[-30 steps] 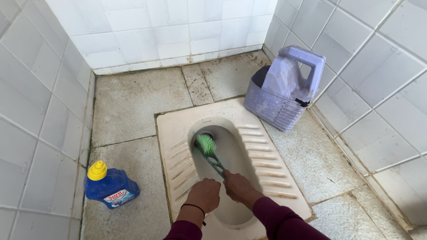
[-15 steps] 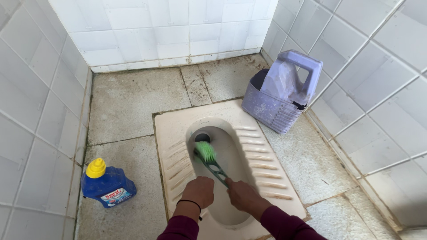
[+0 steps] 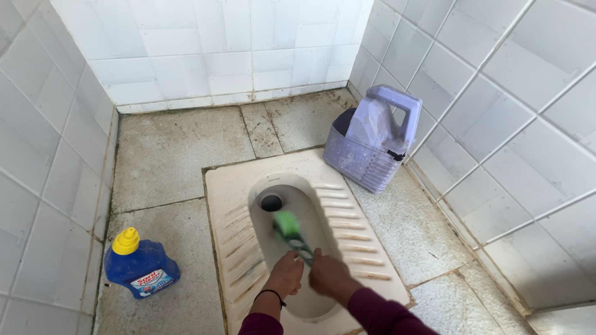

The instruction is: The person scrubs a squat toilet with a green brush and repeatedly pours water from a purple container to rinse the bowl. The person continues scrubbing different areas of the toilet throughout the clip.

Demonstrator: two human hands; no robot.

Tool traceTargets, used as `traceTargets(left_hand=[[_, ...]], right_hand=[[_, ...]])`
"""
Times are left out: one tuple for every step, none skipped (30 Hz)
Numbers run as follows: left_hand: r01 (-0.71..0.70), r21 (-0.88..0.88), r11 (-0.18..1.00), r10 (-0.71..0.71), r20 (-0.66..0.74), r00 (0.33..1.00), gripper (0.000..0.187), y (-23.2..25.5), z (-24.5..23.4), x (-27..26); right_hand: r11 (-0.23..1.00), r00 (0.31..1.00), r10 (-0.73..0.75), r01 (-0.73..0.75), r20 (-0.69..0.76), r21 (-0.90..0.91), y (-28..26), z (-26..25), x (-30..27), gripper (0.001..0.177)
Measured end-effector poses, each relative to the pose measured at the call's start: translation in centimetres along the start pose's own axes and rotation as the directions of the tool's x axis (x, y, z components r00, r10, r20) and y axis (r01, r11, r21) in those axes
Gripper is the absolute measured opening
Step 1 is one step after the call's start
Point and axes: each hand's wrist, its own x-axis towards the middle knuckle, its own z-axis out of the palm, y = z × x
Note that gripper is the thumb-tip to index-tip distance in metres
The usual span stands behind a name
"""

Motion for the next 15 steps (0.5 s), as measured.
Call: traceTargets(left_hand=[[-0.011,0.009,1.000,0.011,0.000,1.000,0.043,0.0,0.3,1.1],[-0.021,0.018,1.000,0.021,0.000,1.000,0.044,-0.1,0.6,2.3],[-0.036,0.028,0.999,0.036,-0.002,0.999,0.050,-0.2,0.7,3.6],[-0.017,-0.032,0.999,0.018,0.016,1.000,0.050,-0.6,0.8,5.0],[0.008,-0.091,0.996,-0.004,0.039,0.999,0.051,-1.6,0.9,6.3],[0.033,-0.149,0.988,-0.024,0.064,0.998,0.054,-2.7,1.0,7.5],[0.006,-0.199,0.980,0.004,0.047,0.999,0.046,-3.7,1.0,8.8],[-0.023,-0.248,0.968,0.031,0.029,0.999,0.039,-4.6,0.9,9.9],[-0.049,-0.297,0.954,0.053,0.006,0.999,0.034,-5.6,0.6,10.8],[-0.167,0.104,0.980,0.168,0.003,0.986,0.030,-6.2,0.2,11.5],[-0.259,0.489,0.833,0.273,0.044,0.961,0.027,-6.3,-0.5,11.9],[-0.304,0.787,0.537,0.350,0.120,0.929,0.026,-6.2,-1.1,11.9],[-0.189,0.521,0.832,0.222,-0.001,0.975,0.028,-5.3,-1.6,11.8],[-0.043,0.165,0.985,0.055,-0.064,0.996,0.030,-4.3,-2.0,11.4],[0.114,-0.219,0.969,-0.129,-0.056,0.990,0.032,-3.5,-2.3,10.4]], right_hand=[[0.999,1.000,-0.005,0.005,-0.003,0.039,-0.3,0.6,-0.1,0.057],[0.997,1.000,-0.010,0.011,-0.007,0.078,-0.9,1.3,-0.4,0.066],[0.993,1.000,-0.017,0.018,-0.015,0.117,-1.5,1.5,-0.5,0.075],[0.992,0.996,-0.088,0.084,0.033,0.090,-2.1,1.4,-0.7,0.064],[0.987,0.984,-0.155,0.149,0.086,0.066,-2.7,1.4,-1.3,0.054],[0.975,0.965,-0.220,0.216,0.140,0.046,-3.2,1.0,-1.8,0.044],[0.977,0.959,-0.158,0.117,0.235,0.179,-3.5,0.2,-2.1,0.044],[0.955,0.936,-0.108,0.003,0.335,0.298,-3.5,-0.7,-2.5,0.045],[0.908,0.896,-0.077,-0.117,0.437,0.402,-3.7,-1.4,-2.9,0.046],[0.873,0.853,-0.142,-0.132,0.503,0.470,-3.9,-2.3,-2.9,0.046],[0.830,0.804,-0.211,-0.153,0.556,0.536,-4.1,-3.3,-2.6,0.047],[0.783,0.749,-0.285,-0.179,0.598,0.596,-4.3,-4.1,-2.6,0.048],[0.815,0.753,-0.290,-0.128,0.590,0.565,-4.3,-4.9,-2.4,0.045],[0.844,0.757,-0.296,-0.078,0.582,0.531,-4.3,-5.8,-2.2,0.043],[0.868,0.759,-0.302,-0.031,0.577,0.495,-4.2,-6.4,-2.0,0.042]])
